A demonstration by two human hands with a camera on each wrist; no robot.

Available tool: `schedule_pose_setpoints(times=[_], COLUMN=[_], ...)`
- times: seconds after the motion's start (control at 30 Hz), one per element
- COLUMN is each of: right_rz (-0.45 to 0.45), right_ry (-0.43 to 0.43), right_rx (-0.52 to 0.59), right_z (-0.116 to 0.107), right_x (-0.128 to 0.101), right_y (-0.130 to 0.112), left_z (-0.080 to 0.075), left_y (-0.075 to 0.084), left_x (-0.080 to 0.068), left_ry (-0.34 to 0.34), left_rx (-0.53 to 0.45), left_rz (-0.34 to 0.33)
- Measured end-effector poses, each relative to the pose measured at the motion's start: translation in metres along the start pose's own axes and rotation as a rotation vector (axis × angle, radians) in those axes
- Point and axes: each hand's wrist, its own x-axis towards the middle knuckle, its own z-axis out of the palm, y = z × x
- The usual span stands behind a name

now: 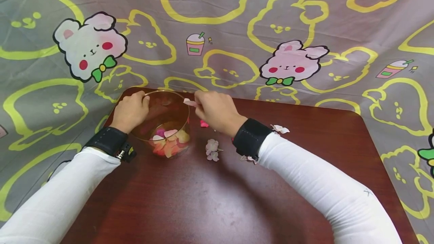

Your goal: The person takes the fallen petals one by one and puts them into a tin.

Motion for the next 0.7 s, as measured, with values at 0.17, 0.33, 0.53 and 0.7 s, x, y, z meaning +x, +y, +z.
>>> schedule_pose_setpoints(times=[0.17,0.33,0.53,0.7], right_rz=[-0.015,-0.048,-0.094,-0.101], right_ry=[-0.012,-0.040,-0.043,-0.053], right_rx=[-0.030,-0.054,-0.074,-0.089], right_z=[0.004,0.012,0.020,0.023], right_x=[0.000,0.001,0.000,0.000], right_y=[-0.011,-0.022,-0.028,-0.030], left_z=[0.001,0.001,0.001,0.000], left_y=[0.000,-0.001,0.000,0.000], left_x=[0.000,0.000,0.000,0.000], left_ry=[-0.002,-0.007,-0.009,-0.014], left_rx=[0.000,-0.002,-0.002,-0.002], left_rz=[-0.002,-0.005,-0.004,-0.011])
